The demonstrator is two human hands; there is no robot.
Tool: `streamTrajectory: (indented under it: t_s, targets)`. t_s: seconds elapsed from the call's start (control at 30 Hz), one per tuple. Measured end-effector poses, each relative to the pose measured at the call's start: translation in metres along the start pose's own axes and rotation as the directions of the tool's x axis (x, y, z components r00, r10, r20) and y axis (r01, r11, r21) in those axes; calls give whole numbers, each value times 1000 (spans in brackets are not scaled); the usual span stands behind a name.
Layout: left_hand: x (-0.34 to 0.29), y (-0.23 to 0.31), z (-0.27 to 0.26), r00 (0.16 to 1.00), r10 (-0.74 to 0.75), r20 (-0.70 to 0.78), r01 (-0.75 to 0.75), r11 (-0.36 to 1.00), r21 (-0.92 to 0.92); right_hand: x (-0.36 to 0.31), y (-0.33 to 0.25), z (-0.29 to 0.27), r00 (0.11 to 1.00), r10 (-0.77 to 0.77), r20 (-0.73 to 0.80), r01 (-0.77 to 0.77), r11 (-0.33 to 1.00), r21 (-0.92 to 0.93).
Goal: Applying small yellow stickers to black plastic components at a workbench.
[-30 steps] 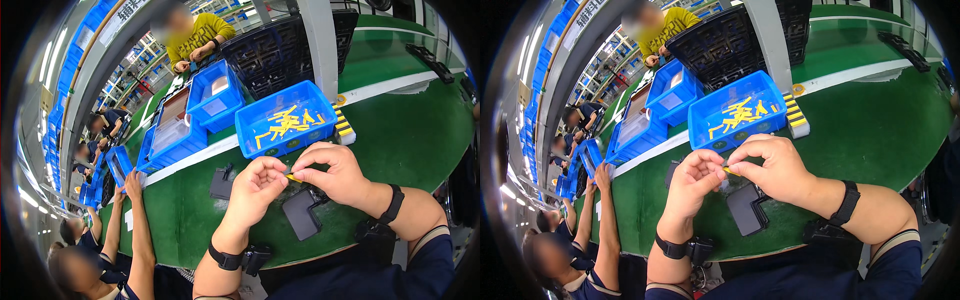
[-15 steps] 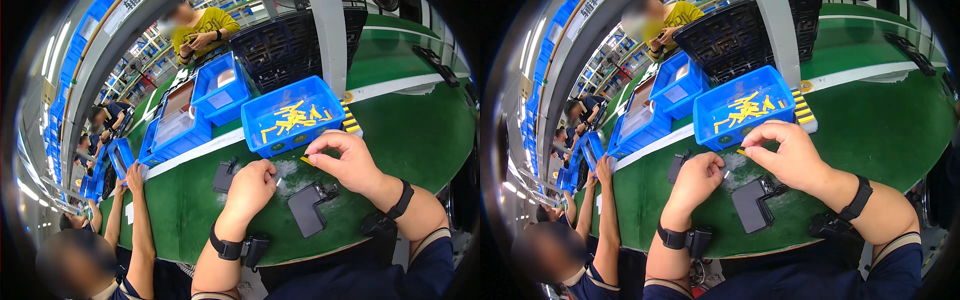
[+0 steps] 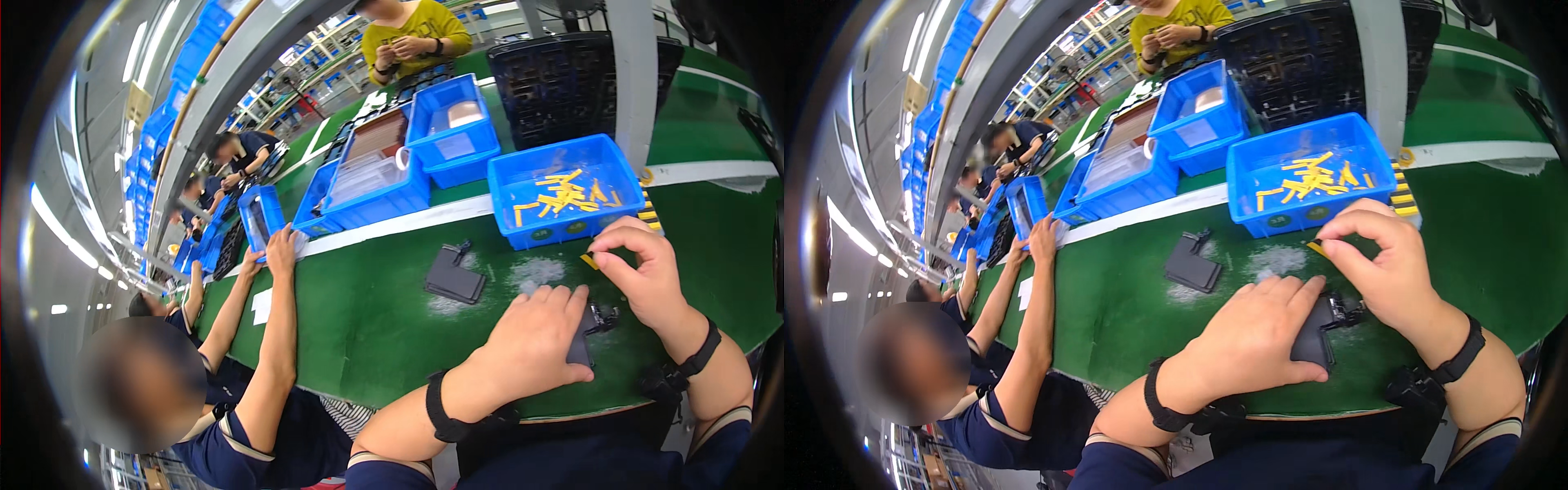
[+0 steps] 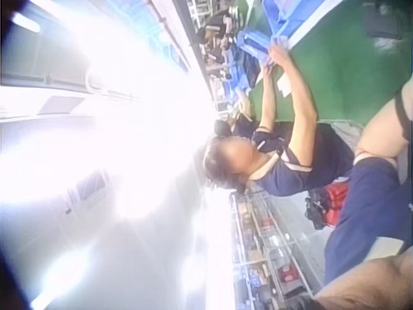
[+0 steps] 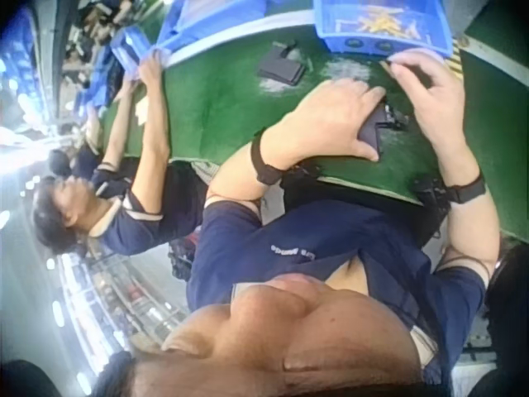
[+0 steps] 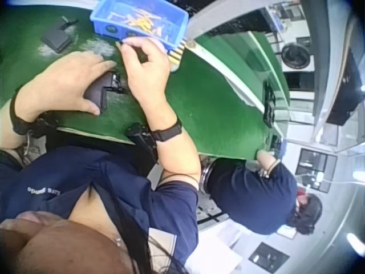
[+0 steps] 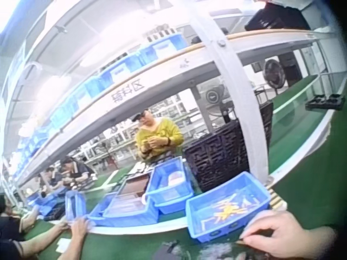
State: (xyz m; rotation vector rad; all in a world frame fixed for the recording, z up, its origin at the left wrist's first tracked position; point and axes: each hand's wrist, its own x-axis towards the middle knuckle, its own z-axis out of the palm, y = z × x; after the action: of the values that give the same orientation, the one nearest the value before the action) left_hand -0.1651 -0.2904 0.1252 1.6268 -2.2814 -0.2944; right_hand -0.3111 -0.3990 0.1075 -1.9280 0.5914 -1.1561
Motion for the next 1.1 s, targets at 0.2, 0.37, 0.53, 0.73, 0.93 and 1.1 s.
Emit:
streamTrajectory:
  t_s: [0.2, 0.37, 0.53, 0.73, 0.93, 1.1]
  targets:
    - [0, -7, 9, 995, 30, -95, -45, 986, -161, -3, -4, -1, 999, -39, -30, 40, 999, 31]
    - [10, -12, 10, 990, -142, 0, 97, 679, -728, -7, -12, -2, 991, -87, -104, 90, 996, 21]
    - [9, -21, 17, 954, -301, 13, 109, 305, -946, -3, -15, 0, 997, -60, -41, 58, 998, -35]
    - [13, -23, 14, 951, -307, 42, 132, 276, -952, -1, -6, -1, 998, -57, 7, 58, 998, -30]
    - [14, -17, 11, 954, -294, 59, 151, 301, -941, -4, -7, -1, 995, -101, 15, 102, 992, -70]
    - [14, -17, 9, 951, -295, 90, 179, 293, -939, -2, -7, -2, 984, -179, 25, 181, 974, -133]
